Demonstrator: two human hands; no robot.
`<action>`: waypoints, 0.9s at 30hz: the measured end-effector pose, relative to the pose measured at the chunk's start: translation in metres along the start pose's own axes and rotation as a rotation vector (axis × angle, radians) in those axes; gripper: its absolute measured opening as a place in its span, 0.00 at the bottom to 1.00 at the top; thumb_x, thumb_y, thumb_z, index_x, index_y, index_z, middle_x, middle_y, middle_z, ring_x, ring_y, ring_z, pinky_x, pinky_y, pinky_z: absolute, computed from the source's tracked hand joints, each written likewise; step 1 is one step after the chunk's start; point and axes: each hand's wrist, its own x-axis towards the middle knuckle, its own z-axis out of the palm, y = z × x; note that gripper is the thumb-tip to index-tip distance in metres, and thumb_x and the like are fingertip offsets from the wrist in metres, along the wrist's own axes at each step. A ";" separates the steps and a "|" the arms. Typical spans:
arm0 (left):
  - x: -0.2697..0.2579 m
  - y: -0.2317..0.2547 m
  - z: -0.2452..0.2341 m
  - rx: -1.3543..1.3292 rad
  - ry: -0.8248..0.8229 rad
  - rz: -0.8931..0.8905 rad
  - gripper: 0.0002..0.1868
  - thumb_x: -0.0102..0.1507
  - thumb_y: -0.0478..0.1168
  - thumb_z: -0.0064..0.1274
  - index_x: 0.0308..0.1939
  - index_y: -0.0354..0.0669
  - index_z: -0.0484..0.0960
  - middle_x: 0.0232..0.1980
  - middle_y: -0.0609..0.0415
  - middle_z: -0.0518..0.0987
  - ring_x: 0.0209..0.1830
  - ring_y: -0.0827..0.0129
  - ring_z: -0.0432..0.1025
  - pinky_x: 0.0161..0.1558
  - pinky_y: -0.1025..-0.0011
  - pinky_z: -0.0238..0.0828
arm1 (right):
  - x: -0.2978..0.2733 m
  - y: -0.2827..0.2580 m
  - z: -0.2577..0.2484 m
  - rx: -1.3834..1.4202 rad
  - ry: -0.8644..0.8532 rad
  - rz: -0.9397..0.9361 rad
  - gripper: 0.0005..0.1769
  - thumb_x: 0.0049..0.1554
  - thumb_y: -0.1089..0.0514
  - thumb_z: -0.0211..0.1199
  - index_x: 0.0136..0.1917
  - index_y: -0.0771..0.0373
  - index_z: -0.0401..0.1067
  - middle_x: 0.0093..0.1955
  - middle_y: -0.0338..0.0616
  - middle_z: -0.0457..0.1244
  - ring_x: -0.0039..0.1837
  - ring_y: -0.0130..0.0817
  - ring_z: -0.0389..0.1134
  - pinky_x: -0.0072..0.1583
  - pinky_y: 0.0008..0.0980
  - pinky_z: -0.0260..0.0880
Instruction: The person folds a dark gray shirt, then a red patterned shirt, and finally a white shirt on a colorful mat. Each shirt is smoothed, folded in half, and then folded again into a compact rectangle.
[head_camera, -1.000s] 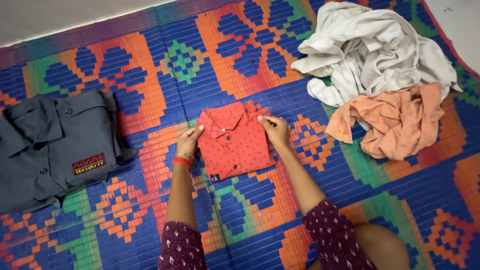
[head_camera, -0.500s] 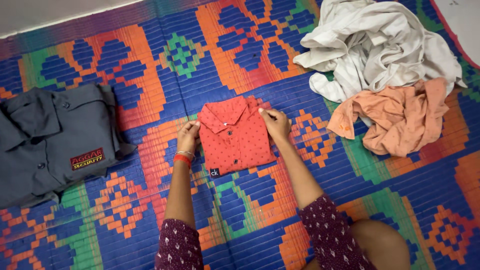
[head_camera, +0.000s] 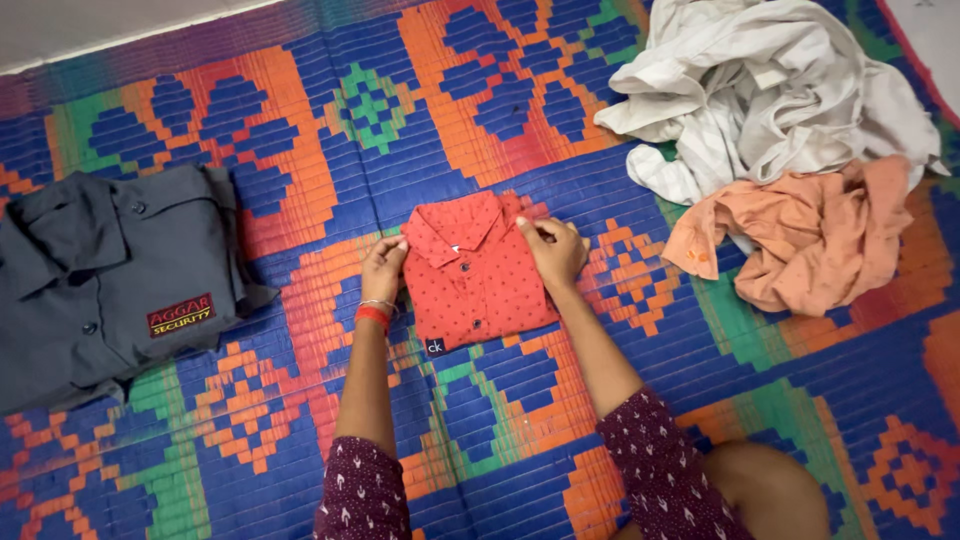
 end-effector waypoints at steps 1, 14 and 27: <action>0.002 -0.003 -0.001 0.012 -0.008 0.079 0.08 0.69 0.39 0.53 0.48 0.42 0.83 0.42 0.62 0.82 0.38 0.80 0.73 0.41 0.78 0.72 | -0.001 0.000 0.002 0.010 -0.016 0.010 0.20 0.54 0.38 0.69 0.35 0.55 0.80 0.32 0.34 0.67 0.43 0.37 0.67 0.55 0.45 0.56; -0.019 0.011 0.022 0.222 0.197 0.509 0.13 0.73 0.37 0.44 0.52 0.36 0.83 0.52 0.54 0.82 0.54 0.71 0.74 0.60 0.71 0.70 | -0.006 0.041 0.025 0.002 -0.126 0.055 0.21 0.65 0.42 0.56 0.39 0.56 0.78 0.37 0.37 0.67 0.50 0.39 0.67 0.59 0.45 0.56; -0.177 0.076 0.070 1.018 0.113 0.682 0.45 0.60 0.57 0.57 0.77 0.45 0.59 0.79 0.39 0.57 0.80 0.46 0.48 0.73 0.46 0.42 | -0.080 0.008 -0.015 0.011 -0.202 0.021 0.57 0.52 0.35 0.68 0.80 0.69 0.49 0.74 0.62 0.53 0.74 0.59 0.54 0.70 0.55 0.54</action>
